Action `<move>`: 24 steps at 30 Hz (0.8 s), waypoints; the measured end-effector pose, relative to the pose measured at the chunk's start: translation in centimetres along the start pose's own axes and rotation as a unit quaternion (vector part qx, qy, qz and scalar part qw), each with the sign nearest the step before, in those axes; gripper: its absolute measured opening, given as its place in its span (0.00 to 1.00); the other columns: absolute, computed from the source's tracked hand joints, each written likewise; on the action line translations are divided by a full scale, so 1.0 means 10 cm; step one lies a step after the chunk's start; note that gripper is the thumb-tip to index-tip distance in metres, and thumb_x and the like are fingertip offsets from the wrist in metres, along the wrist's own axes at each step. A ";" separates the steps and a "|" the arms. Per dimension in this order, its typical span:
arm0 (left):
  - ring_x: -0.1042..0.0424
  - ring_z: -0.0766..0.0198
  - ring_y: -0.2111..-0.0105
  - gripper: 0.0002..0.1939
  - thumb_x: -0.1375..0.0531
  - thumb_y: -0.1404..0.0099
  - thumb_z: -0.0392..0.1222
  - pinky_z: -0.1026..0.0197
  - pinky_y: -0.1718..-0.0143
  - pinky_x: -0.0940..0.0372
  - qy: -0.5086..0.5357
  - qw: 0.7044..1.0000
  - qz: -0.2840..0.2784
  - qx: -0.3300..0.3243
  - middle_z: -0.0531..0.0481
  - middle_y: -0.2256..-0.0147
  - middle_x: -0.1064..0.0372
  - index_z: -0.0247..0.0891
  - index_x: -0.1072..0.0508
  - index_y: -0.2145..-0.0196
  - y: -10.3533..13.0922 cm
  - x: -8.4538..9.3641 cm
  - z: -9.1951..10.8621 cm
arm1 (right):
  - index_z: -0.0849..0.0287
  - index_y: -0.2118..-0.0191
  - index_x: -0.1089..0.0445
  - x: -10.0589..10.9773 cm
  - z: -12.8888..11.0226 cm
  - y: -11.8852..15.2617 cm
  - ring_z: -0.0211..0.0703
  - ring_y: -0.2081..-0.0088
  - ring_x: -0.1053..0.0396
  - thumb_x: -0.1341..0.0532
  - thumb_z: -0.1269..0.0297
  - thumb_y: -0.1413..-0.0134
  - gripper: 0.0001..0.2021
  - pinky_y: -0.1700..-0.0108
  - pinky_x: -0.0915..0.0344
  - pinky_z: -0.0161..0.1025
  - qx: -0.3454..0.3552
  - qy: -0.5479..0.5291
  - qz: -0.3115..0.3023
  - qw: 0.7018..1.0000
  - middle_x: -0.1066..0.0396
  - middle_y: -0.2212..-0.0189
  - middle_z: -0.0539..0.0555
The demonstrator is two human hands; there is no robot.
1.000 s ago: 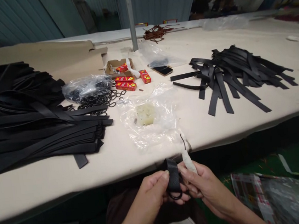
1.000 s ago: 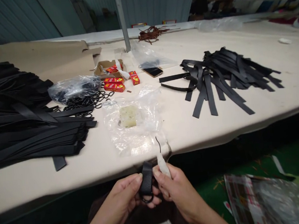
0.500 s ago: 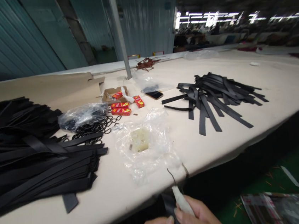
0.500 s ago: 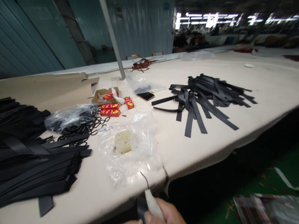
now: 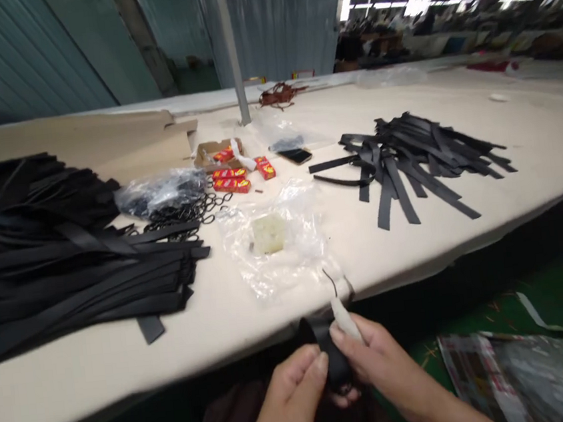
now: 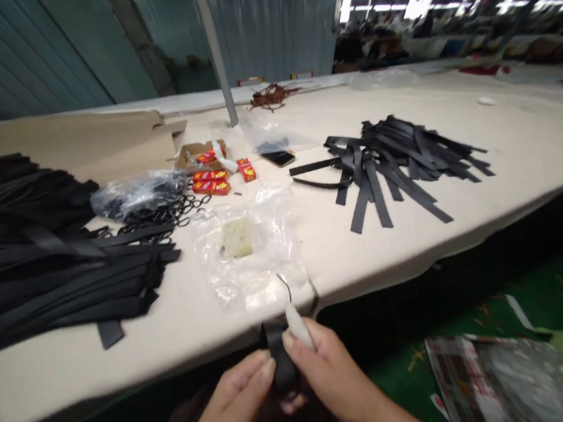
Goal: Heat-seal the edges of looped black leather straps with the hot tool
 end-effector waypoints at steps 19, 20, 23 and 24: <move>0.32 0.63 0.73 0.15 0.42 0.40 0.49 0.63 0.68 0.36 -0.074 0.994 0.081 -0.015 0.49 0.73 0.30 0.33 0.25 0.65 0.23 0.17 -0.14 | 0.62 0.71 0.39 -0.07 0.16 0.11 0.33 0.77 0.52 0.44 0.50 0.45 0.18 0.77 0.51 0.30 0.006 0.099 -0.008 0.995 0.49 0.79 0.46; 0.33 0.63 0.73 0.16 0.42 0.40 0.50 0.64 0.68 0.36 -0.083 0.993 0.083 -0.018 0.50 0.73 0.30 0.33 0.25 0.67 0.23 0.16 -0.14 | 0.62 0.72 0.39 -0.07 0.16 0.10 0.34 0.76 0.50 0.43 0.49 0.46 0.18 0.75 0.49 0.30 0.014 0.115 0.003 0.993 0.48 0.78 0.46; 0.33 0.61 0.71 0.20 0.41 0.43 0.56 0.64 0.70 0.36 -0.090 0.991 0.095 -0.007 0.51 0.76 0.33 0.34 0.25 0.72 0.28 0.15 -0.14 | 0.63 0.73 0.37 -0.09 0.18 0.11 0.36 0.74 0.46 0.41 0.46 0.50 0.21 0.73 0.45 0.31 0.011 0.119 0.015 0.993 0.44 0.77 0.48; 0.33 0.59 0.69 0.20 0.40 0.45 0.58 0.63 0.70 0.36 -0.077 0.991 0.110 0.022 0.50 0.76 0.33 0.35 0.25 0.73 0.30 0.16 -0.14 | 0.63 0.72 0.36 -0.10 0.19 0.12 0.36 0.74 0.44 0.41 0.45 0.51 0.22 0.73 0.44 0.32 0.002 0.102 0.002 0.995 0.42 0.78 0.48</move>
Point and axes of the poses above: each hand's wrist, its own y-axis away from the middle knuckle, its own x-axis out of the back of the hand, z = x × y, the point moved 3 cm from there along -y, towards the middle knuckle
